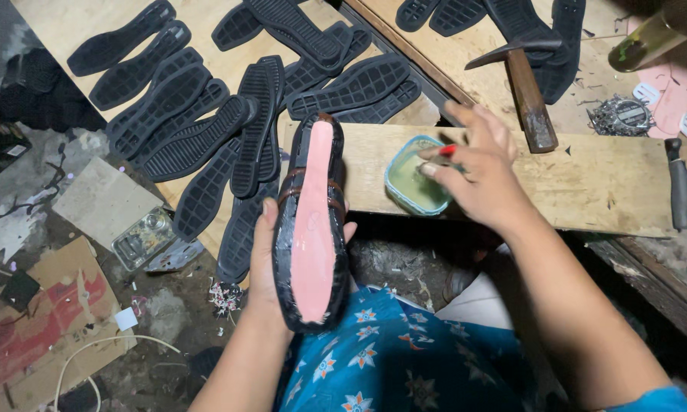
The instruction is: The person holds a black shoe with a pink insole in one hand and uses a brush to apply glue from a small container onto the sole edge of the shoe. They rotate the shoe to coat different sections of the sole edge, dipping the brush back into the glue container as needed.
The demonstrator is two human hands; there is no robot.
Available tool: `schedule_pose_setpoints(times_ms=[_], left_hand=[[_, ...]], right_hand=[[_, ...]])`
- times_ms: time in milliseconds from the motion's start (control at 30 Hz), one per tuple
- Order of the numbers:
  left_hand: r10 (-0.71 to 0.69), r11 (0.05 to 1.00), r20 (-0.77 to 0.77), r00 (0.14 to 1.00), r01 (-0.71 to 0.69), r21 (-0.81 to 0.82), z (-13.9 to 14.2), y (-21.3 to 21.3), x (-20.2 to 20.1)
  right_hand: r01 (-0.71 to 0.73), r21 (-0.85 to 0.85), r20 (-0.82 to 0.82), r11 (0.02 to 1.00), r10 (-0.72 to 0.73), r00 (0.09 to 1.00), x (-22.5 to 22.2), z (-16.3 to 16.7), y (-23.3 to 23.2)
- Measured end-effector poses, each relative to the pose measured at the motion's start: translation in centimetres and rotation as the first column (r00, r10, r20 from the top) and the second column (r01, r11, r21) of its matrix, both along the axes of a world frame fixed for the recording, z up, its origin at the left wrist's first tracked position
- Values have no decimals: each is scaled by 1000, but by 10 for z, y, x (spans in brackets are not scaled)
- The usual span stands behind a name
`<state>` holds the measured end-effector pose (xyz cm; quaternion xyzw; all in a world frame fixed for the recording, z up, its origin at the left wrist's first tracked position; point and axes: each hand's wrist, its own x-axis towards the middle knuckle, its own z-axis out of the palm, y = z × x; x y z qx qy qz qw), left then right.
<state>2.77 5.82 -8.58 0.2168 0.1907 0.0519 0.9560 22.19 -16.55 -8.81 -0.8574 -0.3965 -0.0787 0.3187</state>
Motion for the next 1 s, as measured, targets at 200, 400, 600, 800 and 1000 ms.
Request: schedule_pose_setpoints(times_ms=[200,400,600,800,1000], left_hand=[[-96,995,148,984,97,-5,-10,0,1],[-144,977,208,967,105,188,0,-4,3],[-178,961,216,960,123,247,17,-16,7],[-185,925,210,960,98,367,31,-30,12],[-197,913,257,946,82,399,40,-33,10]], right_hand=[[197,48,-605,979,-128,786,-33,25,-34],[305,173,-370,937,-225,901,-58,16,-48],[372,739,-610,561,326,722,-79,31,-49],[76,796,-245,601,205,948,-107,59,-20],[-35,687,-73,726,117,990,-112,65,-9]])
